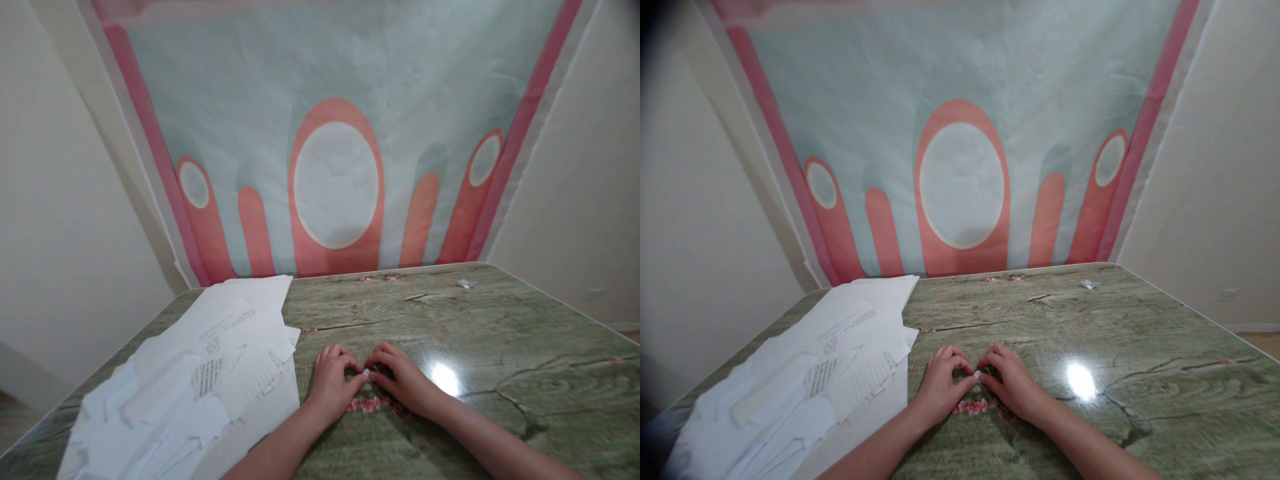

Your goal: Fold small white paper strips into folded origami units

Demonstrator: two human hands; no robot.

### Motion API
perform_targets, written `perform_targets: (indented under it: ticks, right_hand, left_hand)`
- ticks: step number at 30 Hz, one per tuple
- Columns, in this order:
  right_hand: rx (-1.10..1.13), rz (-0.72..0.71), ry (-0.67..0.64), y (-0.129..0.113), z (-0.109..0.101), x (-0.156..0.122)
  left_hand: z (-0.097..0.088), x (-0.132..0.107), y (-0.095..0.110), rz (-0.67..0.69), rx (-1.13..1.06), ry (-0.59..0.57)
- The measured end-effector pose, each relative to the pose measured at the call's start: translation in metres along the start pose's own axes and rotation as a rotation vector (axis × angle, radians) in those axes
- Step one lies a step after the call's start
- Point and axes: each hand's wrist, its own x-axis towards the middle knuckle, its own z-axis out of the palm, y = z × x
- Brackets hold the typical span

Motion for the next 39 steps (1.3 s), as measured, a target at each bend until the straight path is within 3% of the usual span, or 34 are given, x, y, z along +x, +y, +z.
perform_targets:
  ticks: [14, 30, 39]
  right_hand:
    - [-0.038, 0.055, -0.002, 0.001, 0.003, -0.006]
    - [0.010, -0.049, 0.118, 0.005, 0.010, -0.009]
    - [-0.058, -0.123, 0.000, 0.000, 0.005, -0.007]
  left_hand:
    - [-0.003, -0.002, 0.000, 0.038, -0.022, -0.020]
    - [-0.001, -0.002, -0.002, 0.042, -0.139, -0.043]
    - [-0.002, -0.003, -0.001, 0.076, -0.099, -0.042]
